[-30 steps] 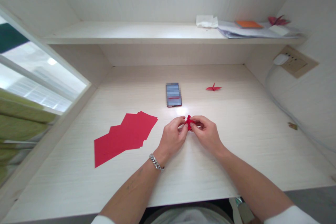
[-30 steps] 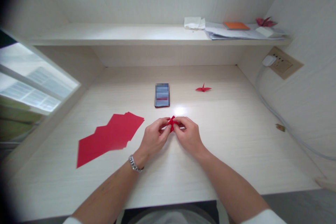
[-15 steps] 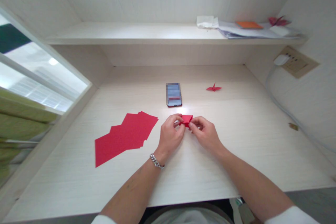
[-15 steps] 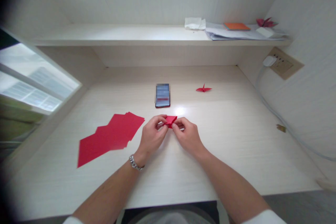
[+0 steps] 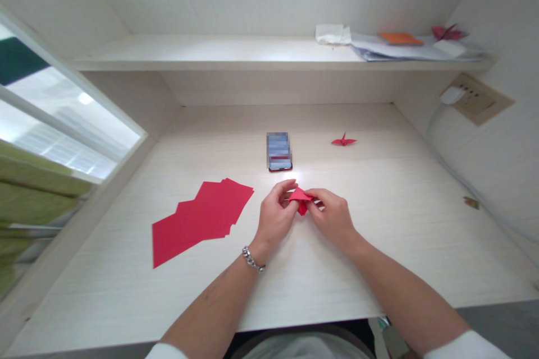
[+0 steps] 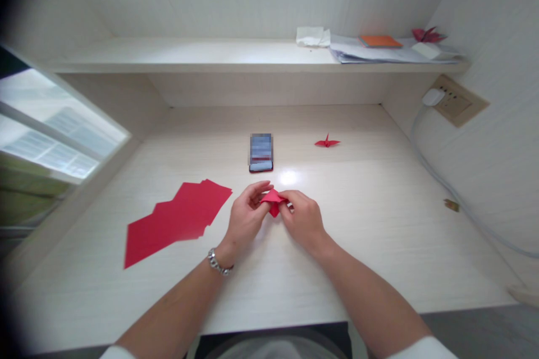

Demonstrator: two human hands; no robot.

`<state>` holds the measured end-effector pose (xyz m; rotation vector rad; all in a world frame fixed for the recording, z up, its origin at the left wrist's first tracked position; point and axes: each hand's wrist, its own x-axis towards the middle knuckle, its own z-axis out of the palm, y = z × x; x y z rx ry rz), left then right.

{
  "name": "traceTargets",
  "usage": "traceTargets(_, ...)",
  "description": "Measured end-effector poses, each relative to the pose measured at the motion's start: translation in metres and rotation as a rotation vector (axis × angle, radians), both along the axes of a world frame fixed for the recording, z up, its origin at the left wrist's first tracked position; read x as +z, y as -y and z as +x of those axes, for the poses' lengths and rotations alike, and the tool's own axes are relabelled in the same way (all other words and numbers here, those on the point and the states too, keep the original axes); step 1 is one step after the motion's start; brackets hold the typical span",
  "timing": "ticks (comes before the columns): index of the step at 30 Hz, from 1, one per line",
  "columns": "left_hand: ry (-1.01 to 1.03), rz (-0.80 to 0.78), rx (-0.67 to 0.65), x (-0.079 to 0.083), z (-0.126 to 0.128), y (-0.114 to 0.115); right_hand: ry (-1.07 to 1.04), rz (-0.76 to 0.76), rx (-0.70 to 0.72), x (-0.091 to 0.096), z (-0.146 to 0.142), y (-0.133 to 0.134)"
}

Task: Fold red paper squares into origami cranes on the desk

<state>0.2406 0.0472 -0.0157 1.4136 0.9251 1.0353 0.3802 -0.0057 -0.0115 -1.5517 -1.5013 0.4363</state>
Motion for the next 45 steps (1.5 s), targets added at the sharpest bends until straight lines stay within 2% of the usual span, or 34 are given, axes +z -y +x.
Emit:
traceTargets(8,-0.139,0.049,0.007,0.0,0.002,0.002,0.321,0.001,-0.059,0.002,-0.003,0.004)
traceTargets(12,-0.149,0.056,0.044,0.004,0.001,0.002,0.391,0.072,-0.052,0.002,-0.006,0.005)
traceTargets(16,-0.119,0.034,0.067,0.005,0.002,0.003,0.372,0.201,-0.03,0.002,-0.009,0.004)
traceTargets(20,-0.093,0.02,0.083,0.004,0.003,0.004,0.357,0.254,-0.045,0.003,-0.011,0.003)
traceTargets(27,-0.169,0.094,0.088,0.002,0.003,0.007,0.353,0.179,-0.105,0.008,-0.013,0.003)
traceTargets(32,-0.299,0.18,0.074,0.007,0.002,0.007,0.354,0.118,-0.068,0.008,-0.01,0.0)
traceTargets(38,-0.348,0.186,0.046,0.006,0.001,0.006,0.197,0.035,-0.105,0.007,-0.006,-0.004)
traceTargets(41,-0.34,0.177,0.056,0.004,0.002,0.004,0.196,0.06,-0.12,0.006,-0.005,-0.004)
traceTargets(45,-0.304,0.139,0.079,0.003,0.005,0.003,0.295,0.125,-0.112,0.004,-0.006,-0.002)
